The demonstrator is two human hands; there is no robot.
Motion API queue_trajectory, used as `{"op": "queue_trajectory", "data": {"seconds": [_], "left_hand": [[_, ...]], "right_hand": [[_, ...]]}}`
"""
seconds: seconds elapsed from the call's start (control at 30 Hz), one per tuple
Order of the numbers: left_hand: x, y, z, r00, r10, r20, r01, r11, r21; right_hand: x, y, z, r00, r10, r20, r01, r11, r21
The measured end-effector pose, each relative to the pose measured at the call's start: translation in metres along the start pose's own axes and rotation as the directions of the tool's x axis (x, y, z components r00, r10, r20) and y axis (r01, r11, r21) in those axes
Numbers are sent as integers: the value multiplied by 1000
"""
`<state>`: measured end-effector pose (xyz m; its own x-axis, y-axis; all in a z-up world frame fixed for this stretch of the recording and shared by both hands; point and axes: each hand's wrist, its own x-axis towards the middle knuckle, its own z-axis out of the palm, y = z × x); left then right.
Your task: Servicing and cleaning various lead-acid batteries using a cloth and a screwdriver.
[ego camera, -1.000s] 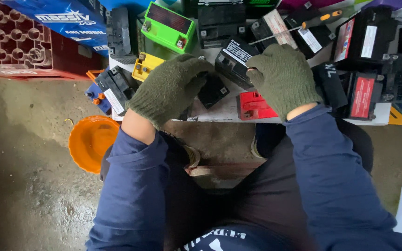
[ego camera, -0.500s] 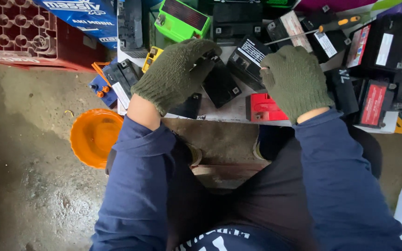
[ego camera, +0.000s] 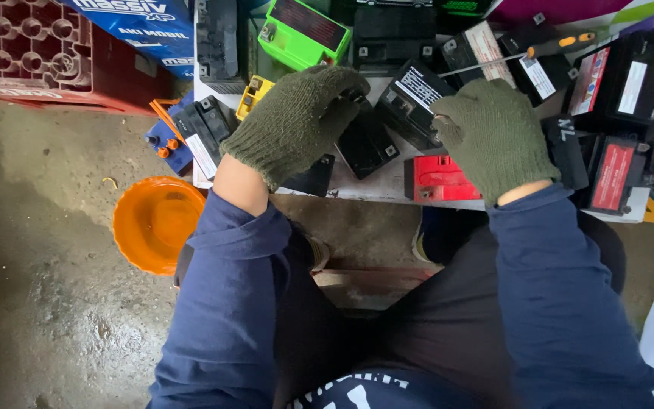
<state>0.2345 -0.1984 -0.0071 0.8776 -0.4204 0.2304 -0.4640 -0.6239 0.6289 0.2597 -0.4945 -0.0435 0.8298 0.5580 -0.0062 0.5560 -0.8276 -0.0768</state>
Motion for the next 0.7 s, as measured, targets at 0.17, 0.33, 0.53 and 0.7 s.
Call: {"op": "queue_trajectory", "data": {"seconds": [0.17, 0.33, 0.53, 0.7], "left_hand": [[1, 2, 0, 1000, -23, 8, 23, 1000, 21], [0, -1, 2, 1000, 13, -4, -13, 1000, 14], [-1, -3, 2, 999, 40, -29, -39, 999, 26], [-1, -3, 2, 999, 32, -27, -33, 999, -9]], "right_hand": [[0, 3, 7, 998, -32, -57, 30, 999, -29], [0, -1, 3, 995, -32, -96, 31, 999, -15], [-3, -25, -29, 996, 0, -89, 12, 991, 135], [-14, -42, -19, 980, -94, -174, 130, 970, 207]]}}
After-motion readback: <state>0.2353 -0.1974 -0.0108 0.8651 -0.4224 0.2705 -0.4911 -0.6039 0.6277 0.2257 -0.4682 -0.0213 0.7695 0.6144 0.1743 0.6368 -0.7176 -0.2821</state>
